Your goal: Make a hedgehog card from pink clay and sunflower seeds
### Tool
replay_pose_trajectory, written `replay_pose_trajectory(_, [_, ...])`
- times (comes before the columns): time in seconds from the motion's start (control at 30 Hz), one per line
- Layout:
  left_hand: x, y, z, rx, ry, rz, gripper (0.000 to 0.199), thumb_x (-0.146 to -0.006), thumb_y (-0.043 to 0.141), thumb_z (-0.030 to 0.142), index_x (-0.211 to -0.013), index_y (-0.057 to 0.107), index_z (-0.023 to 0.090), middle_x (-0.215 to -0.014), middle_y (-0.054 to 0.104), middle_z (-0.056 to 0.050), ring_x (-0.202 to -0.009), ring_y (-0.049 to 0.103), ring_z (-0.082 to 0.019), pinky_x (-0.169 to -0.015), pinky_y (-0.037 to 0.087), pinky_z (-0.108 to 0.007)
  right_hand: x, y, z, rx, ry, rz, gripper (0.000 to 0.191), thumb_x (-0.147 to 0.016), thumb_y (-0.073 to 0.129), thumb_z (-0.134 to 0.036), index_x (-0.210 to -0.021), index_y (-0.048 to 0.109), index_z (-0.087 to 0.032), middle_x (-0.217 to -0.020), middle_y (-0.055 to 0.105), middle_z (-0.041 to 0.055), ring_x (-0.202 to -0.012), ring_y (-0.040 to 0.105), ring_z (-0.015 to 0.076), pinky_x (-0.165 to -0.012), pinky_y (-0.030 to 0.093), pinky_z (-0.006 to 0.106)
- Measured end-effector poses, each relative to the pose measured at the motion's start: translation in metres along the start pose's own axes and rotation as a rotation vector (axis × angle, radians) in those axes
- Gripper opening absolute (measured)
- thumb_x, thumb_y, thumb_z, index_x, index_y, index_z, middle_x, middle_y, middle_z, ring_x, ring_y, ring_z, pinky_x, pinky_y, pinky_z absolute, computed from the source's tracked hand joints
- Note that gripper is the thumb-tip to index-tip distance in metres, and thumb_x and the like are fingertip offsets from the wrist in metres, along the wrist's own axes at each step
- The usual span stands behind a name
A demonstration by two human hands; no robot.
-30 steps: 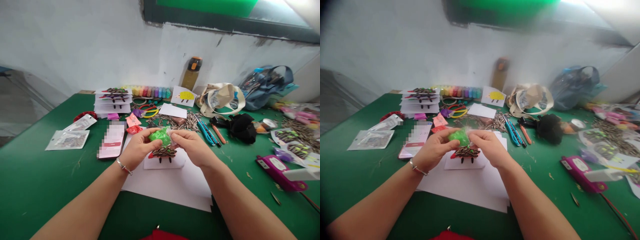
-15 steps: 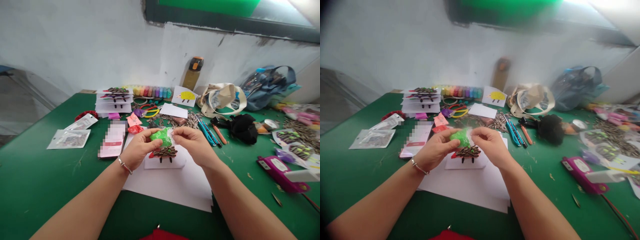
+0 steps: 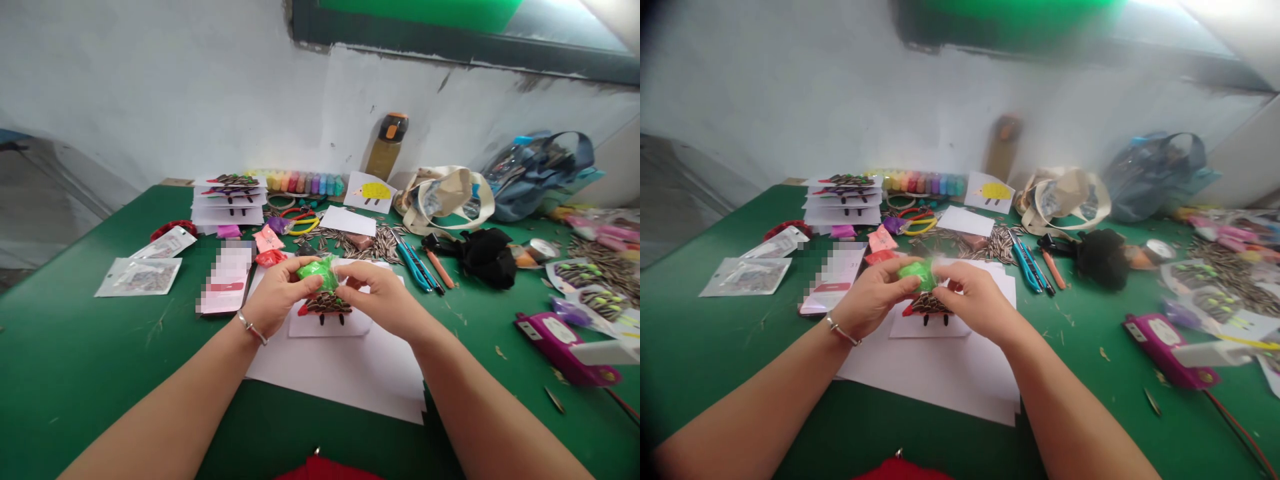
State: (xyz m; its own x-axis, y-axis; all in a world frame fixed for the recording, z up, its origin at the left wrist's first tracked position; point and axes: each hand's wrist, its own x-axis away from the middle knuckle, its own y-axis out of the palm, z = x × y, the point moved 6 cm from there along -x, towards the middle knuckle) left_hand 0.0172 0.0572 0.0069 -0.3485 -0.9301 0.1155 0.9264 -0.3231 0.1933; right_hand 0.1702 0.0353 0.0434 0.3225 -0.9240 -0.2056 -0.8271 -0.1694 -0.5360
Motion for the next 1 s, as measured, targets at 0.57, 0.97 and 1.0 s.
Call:
replay_pose_trajectory(0.57, [0.002,0.002,0.004,0.045,0.007,0.006,0.044,-0.072,0.075,0.026,-0.112,0.059,0.014,-0.101,0.064,-0.008,-0.09,0.06,-0.019,-0.08,0.049,-0.035,-0.002,0.012,0.017,-0.178,0.093,0.091,0.023,-0.078,0.061,-0.022,-0.101,0.067,-0.026,-0.09,0.063,0.0002,-0.072,0.055,0.0118,-0.066,0.046,0.026])
replay_pose_trajectory(0.97, [0.005,0.005,0.006,0.04,-0.015,0.0,0.049,-0.067,0.077,0.03,-0.111,0.062,0.014,-0.089,0.065,-0.006,-0.083,0.062,-0.02,-0.077,0.051,-0.037,0.0,0.016,0.017,-0.47,0.184,-0.004,0.009,-0.078,0.062,-0.025,-0.084,0.056,-0.021,-0.078,0.057,-0.002,-0.065,0.055,0.0103,-0.059,0.046,0.025])
replay_pose_trajectory(1.0, [0.005,0.005,0.005,0.037,-0.015,0.003,0.049,-0.067,0.077,0.03,-0.111,0.062,0.014,-0.089,0.065,-0.006,-0.083,0.062,-0.02,-0.076,0.051,-0.037,0.001,0.016,0.016,-0.452,0.173,-0.005,0.009,-0.078,0.062,-0.025,-0.083,0.055,-0.021,-0.078,0.056,-0.002,-0.066,0.054,0.0107,-0.059,0.046,0.025])
